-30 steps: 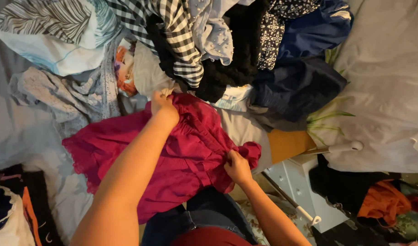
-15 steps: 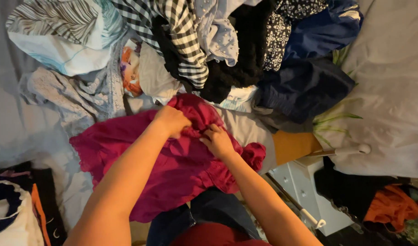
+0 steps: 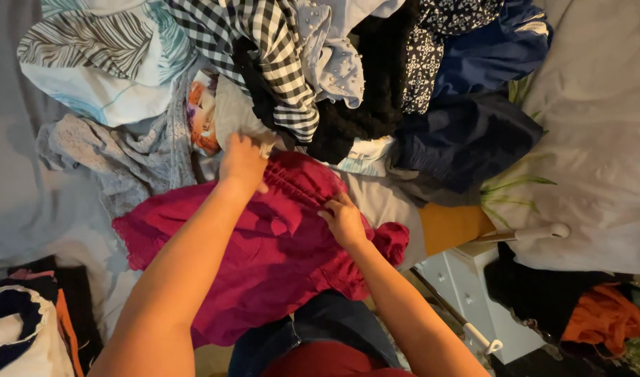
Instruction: The person folds a white garment with a dark pattern, a pink dress, a black and white checkered top, and a black top on a bed. They place each folded item into a white storage box with a black and white pattern.
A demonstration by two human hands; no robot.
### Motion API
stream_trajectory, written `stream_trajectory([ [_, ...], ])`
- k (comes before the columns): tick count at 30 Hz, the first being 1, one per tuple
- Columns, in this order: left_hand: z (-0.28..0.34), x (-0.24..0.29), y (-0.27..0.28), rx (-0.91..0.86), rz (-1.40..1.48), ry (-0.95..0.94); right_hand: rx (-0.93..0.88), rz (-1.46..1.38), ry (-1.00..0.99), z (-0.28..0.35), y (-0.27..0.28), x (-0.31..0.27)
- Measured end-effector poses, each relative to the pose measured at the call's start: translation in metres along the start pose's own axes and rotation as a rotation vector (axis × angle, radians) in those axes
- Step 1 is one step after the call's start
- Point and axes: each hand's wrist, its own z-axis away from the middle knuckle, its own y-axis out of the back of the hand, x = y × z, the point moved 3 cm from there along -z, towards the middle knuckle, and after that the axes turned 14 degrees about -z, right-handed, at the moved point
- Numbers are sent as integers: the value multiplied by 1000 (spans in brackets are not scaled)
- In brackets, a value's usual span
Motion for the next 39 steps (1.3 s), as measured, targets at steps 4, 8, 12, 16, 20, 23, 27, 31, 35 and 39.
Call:
stream_trajectory([
  [4,11,0,2,168,293,123,6,-6,-19,-4,0,1],
  [8,1,4,-5,393,468,148,28,-41,-54,-5,0,2],
  [12,-32,24,-14,337,446,191,64,-108,-201,-5,-3,13],
  [16,-8,36,26,510,598,316,124,-182,-279,-9,-3,17],
  [20,69,42,13,759,797,533,75,-117,-302,-6,-10,34],
  [23,144,51,-39,597,841,760,65,-130,-291,0,-18,54],
  [27,243,76,-150,287,919,1230,146,-364,-327,-7,-19,97],
  [31,263,142,-288,247,1166,1565,235,-547,-284,-9,-5,106],
  [35,244,161,-342,303,1310,1542,273,-582,-384,-8,-9,84],
  [39,227,169,-347,95,1713,1580,204,-469,-552,2,-14,56],
])
